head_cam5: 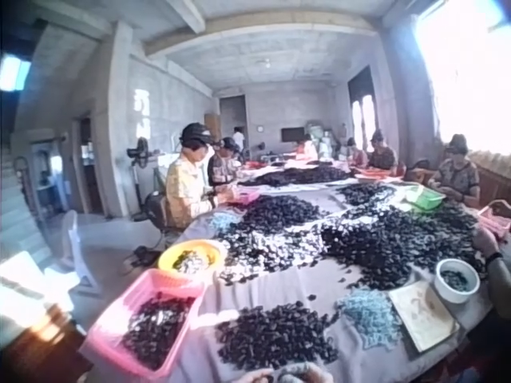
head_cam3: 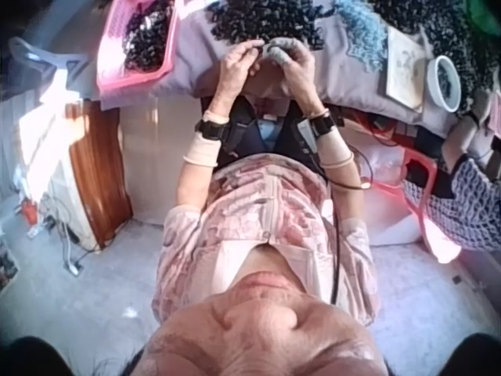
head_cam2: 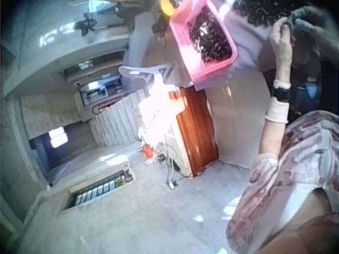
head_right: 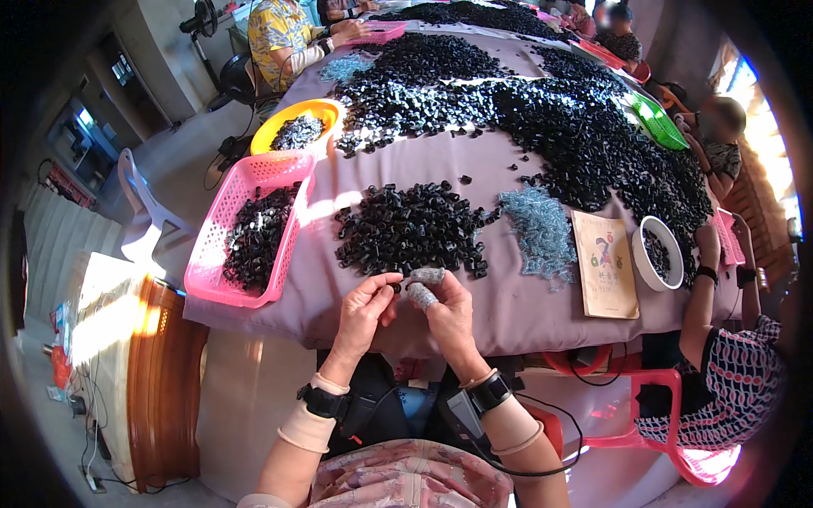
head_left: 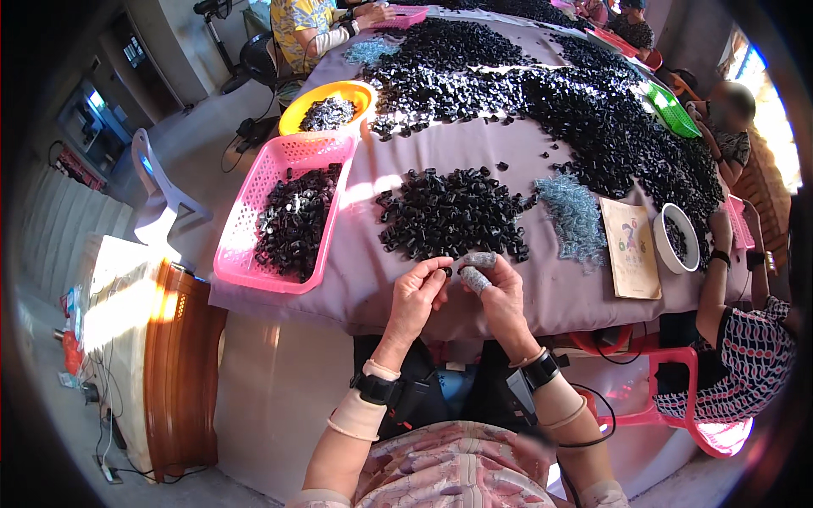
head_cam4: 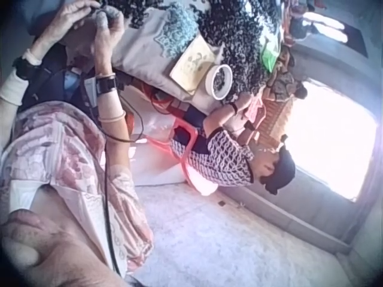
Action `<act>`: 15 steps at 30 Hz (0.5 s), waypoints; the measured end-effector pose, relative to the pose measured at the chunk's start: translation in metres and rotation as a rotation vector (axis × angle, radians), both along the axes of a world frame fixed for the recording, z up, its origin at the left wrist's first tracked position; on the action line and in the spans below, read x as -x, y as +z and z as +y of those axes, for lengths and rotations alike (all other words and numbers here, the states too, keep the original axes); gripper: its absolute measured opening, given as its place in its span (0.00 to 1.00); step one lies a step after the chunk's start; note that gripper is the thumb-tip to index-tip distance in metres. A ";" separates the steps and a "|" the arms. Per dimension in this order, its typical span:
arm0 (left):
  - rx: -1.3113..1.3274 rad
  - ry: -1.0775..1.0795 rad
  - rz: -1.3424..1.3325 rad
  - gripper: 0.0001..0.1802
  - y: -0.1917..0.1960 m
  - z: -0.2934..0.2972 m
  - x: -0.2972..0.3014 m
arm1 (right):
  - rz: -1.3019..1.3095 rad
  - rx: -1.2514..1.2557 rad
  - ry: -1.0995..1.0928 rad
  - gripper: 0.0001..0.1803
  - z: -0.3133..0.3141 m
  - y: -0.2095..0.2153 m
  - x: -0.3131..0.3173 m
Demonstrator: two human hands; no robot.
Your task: Sorting and inspecting small black plastic shoe components at a production table.
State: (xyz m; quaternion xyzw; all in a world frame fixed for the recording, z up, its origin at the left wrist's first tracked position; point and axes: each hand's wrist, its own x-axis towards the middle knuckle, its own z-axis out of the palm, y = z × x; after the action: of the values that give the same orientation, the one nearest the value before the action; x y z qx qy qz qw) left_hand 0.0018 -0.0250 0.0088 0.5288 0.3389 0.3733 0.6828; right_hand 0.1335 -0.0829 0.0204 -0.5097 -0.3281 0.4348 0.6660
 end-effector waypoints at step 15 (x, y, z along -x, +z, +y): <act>0.073 0.032 -0.078 0.08 -0.004 0.004 0.001 | -0.119 -0.017 -0.024 0.10 -0.001 -0.004 0.016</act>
State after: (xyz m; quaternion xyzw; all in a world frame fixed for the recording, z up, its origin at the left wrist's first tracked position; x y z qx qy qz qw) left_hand 0.0011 -0.0209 0.0051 0.4830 0.3337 0.3919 0.7083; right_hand 0.1171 -0.0837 0.0160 -0.5328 -0.3647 0.3930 0.6547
